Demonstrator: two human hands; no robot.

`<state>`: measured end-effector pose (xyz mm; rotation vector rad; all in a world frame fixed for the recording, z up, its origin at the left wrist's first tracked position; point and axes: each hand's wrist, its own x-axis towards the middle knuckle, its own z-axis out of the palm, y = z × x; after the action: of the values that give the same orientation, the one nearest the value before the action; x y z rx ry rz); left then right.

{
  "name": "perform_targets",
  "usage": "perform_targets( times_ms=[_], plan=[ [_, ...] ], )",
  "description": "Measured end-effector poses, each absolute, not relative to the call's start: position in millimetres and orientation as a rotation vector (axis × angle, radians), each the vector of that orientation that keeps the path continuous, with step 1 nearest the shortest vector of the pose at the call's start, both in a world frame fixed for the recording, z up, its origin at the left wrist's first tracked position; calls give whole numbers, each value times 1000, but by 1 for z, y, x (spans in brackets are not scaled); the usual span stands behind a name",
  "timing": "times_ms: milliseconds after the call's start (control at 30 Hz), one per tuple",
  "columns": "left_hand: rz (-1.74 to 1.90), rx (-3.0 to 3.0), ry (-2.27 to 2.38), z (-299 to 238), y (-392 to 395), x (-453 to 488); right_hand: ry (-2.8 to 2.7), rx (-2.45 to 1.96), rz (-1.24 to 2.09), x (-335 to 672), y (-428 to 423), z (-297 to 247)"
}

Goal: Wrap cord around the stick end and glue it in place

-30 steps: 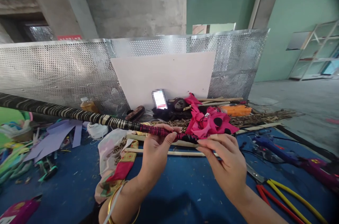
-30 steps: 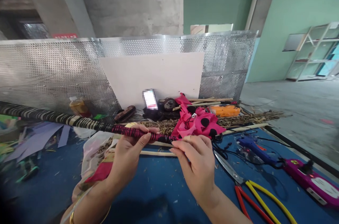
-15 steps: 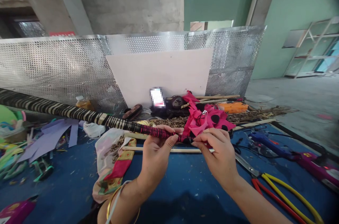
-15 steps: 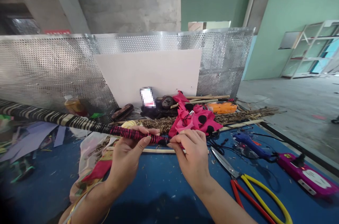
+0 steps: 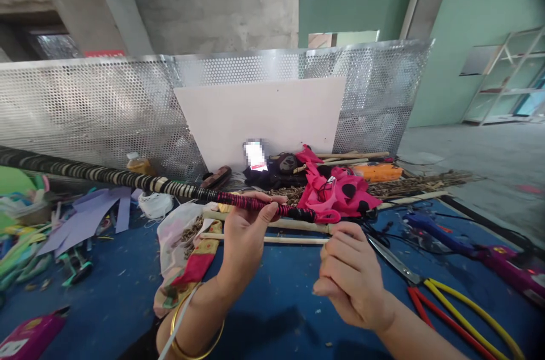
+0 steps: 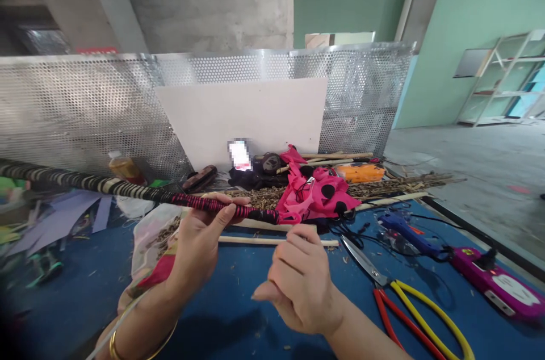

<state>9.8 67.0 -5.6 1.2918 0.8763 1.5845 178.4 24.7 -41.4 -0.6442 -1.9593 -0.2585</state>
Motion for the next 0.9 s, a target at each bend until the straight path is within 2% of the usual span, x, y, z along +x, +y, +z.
perform_targets(
  times_ms=[200, 333, 900],
  plan=[
    [1556, 1287, 868, -7, 63, 15, -1672, -910, -340, 181, 35, -47],
    [1493, 1286, 832, -10, 59, 19, -1702, -1031, -363, 183, 44, -50],
    [1471, 1252, 950, -15, 57, 24, -1681, -859, -425, 178, 45, -54]
  ],
)
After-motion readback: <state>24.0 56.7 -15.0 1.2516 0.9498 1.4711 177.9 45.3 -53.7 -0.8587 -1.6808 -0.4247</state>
